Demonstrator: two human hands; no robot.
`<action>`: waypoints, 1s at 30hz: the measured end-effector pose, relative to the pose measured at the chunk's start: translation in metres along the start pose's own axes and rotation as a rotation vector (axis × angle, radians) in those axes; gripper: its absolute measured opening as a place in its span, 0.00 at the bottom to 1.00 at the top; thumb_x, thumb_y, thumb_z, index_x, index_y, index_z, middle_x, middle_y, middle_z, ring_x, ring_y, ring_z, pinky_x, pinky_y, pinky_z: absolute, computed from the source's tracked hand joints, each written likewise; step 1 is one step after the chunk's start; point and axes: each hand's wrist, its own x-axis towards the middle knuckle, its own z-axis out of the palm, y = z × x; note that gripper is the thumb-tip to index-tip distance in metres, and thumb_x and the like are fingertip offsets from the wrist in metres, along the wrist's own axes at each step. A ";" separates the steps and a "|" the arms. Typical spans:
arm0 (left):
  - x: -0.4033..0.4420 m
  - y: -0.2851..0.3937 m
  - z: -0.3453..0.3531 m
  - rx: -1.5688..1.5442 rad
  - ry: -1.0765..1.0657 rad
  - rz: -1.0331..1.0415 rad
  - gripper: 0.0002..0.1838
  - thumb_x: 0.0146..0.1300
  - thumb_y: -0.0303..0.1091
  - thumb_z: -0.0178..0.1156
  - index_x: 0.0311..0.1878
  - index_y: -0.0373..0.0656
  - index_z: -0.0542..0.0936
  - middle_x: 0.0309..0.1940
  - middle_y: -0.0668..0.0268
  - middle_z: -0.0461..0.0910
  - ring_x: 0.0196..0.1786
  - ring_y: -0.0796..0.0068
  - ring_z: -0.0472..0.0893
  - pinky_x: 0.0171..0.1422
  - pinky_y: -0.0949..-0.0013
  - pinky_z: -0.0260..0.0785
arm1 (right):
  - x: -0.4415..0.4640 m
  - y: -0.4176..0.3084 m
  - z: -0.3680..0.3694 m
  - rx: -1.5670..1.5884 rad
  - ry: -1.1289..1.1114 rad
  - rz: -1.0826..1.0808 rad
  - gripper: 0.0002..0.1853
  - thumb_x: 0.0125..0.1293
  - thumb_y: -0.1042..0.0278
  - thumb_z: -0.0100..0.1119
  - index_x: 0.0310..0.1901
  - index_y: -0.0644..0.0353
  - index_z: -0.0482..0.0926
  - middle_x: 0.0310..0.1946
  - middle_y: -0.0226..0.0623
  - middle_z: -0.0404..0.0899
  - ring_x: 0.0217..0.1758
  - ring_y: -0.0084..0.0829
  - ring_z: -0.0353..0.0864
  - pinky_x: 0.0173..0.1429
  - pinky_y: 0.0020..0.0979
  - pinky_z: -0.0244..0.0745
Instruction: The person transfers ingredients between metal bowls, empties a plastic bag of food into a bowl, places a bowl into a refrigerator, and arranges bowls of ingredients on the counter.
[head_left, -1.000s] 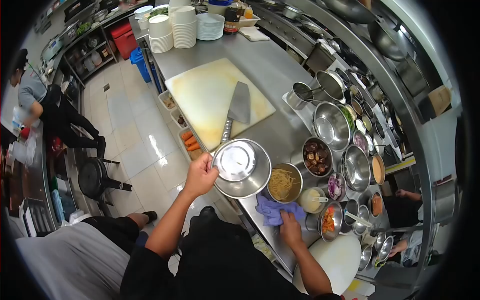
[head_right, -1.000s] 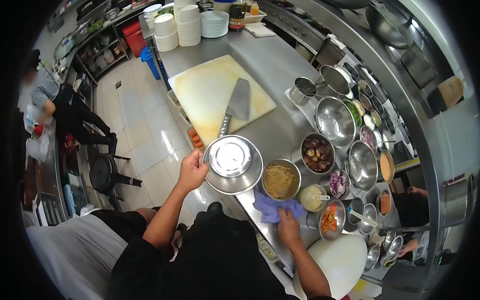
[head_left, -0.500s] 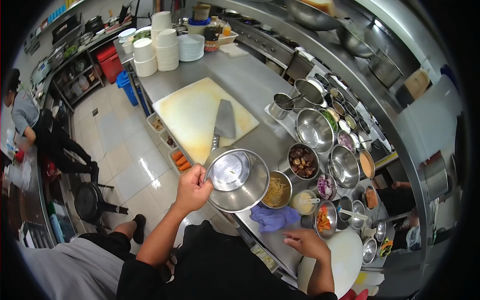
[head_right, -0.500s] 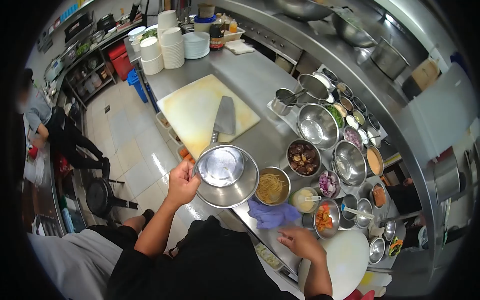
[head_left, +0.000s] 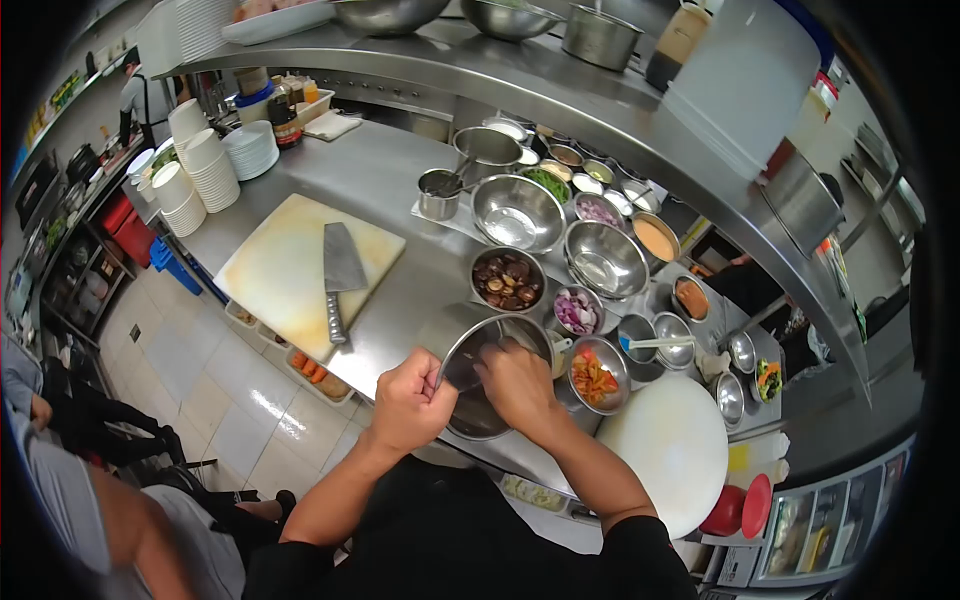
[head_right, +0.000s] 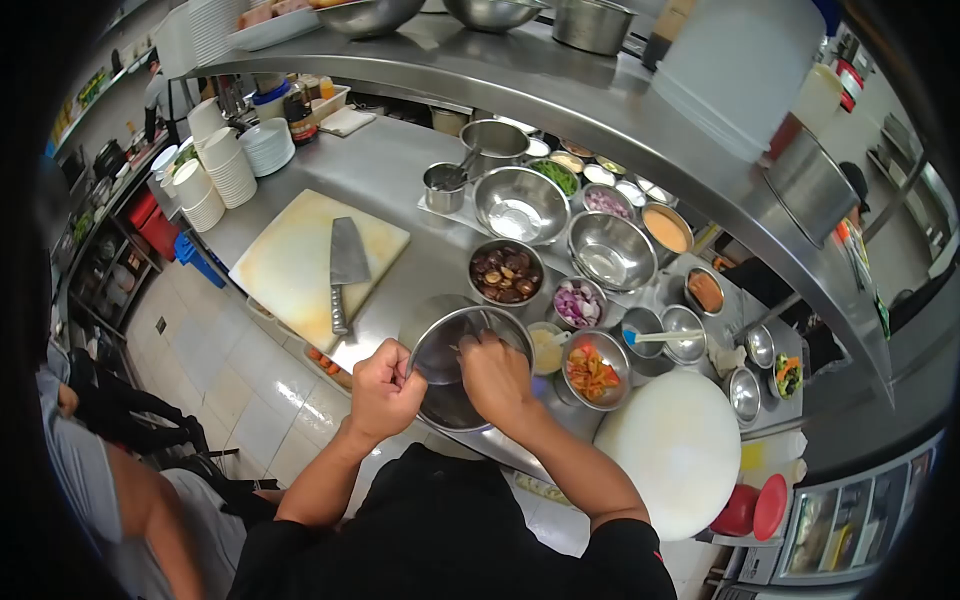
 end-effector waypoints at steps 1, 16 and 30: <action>-0.002 0.003 0.005 -0.005 -0.010 -0.002 0.10 0.51 0.21 0.57 0.22 0.41 0.65 0.12 0.74 0.64 0.18 0.89 0.62 0.20 0.79 0.55 | -0.002 0.007 0.004 -0.036 -0.022 0.022 0.07 0.60 0.69 0.57 0.34 0.64 0.78 0.33 0.52 0.77 0.33 0.50 0.82 0.35 0.43 0.78; -0.027 0.003 0.059 -0.075 -0.073 0.047 0.10 0.53 0.20 0.55 0.23 0.41 0.64 0.13 0.75 0.63 0.19 0.89 0.60 0.21 0.78 0.54 | -0.050 0.050 0.008 0.120 0.081 0.117 0.08 0.60 0.67 0.56 0.32 0.63 0.80 0.29 0.47 0.80 0.30 0.45 0.81 0.35 0.39 0.76; -0.038 -0.036 0.103 -0.468 -0.340 -0.157 0.11 0.51 0.22 0.54 0.23 0.45 0.62 0.18 0.73 0.56 0.23 0.84 0.58 0.25 0.74 0.53 | -0.425 0.031 -0.057 0.620 0.047 1.201 0.08 0.60 0.60 0.55 0.27 0.51 0.80 0.27 0.37 0.83 0.28 0.37 0.78 0.32 0.42 0.72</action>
